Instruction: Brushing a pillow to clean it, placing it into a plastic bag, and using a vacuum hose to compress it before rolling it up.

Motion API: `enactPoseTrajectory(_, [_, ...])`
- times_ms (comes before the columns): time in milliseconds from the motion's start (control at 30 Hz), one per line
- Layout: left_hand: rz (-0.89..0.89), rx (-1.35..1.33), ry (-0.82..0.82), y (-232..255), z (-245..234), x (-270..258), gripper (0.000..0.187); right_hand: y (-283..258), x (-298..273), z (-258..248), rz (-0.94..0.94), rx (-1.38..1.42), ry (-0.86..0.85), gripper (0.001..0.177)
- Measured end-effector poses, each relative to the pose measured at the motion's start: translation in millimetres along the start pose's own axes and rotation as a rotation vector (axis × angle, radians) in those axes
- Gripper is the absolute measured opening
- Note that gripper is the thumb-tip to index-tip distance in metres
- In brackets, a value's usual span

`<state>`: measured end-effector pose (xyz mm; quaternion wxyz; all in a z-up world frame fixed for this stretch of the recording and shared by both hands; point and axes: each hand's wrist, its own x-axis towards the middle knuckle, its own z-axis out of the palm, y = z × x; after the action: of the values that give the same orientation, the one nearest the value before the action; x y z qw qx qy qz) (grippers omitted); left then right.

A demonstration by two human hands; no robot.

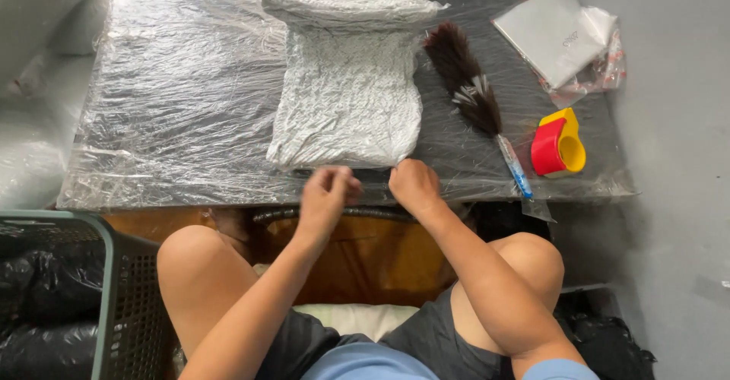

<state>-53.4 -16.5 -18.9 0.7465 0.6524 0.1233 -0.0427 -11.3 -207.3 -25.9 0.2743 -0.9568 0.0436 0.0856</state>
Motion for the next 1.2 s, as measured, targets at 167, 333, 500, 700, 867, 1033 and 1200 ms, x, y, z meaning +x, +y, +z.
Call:
enactPoseTrajectory(167, [-0.250,-0.074,-0.068,-45,47,25,0.053,-7,-6,5,0.078,-0.105,-0.050,0.044])
enactPoseTrajectory(333, [-0.323,-0.175,-0.009,-57,60,64,0.054,-27,-19,-7,0.129,-0.141,-0.036,0.047])
enactPoseTrajectory(500, [-0.375,-0.214,0.039,-53,72,66,0.048,-32,-35,-18,0.152,-0.029,-0.048,0.050])
enactPoseTrajectory(700, [-0.370,-0.227,0.025,-43,78,52,0.042,9,-37,-1,0.107,0.139,-0.015,0.047])
enactPoseTrajectory(867, [-0.348,-0.234,0.028,-61,81,56,0.044,6,-50,7,0.030,0.070,0.207,0.029])
enactPoseTrajectory(1033, [-0.361,-0.260,-0.004,-43,79,22,0.065,29,-47,17,-0.160,0.080,0.395,0.021])
enactPoseTrajectory(1200, [-0.287,-0.327,-0.068,-33,83,-8,0.054,39,-48,22,-0.460,-0.137,0.614,0.011])
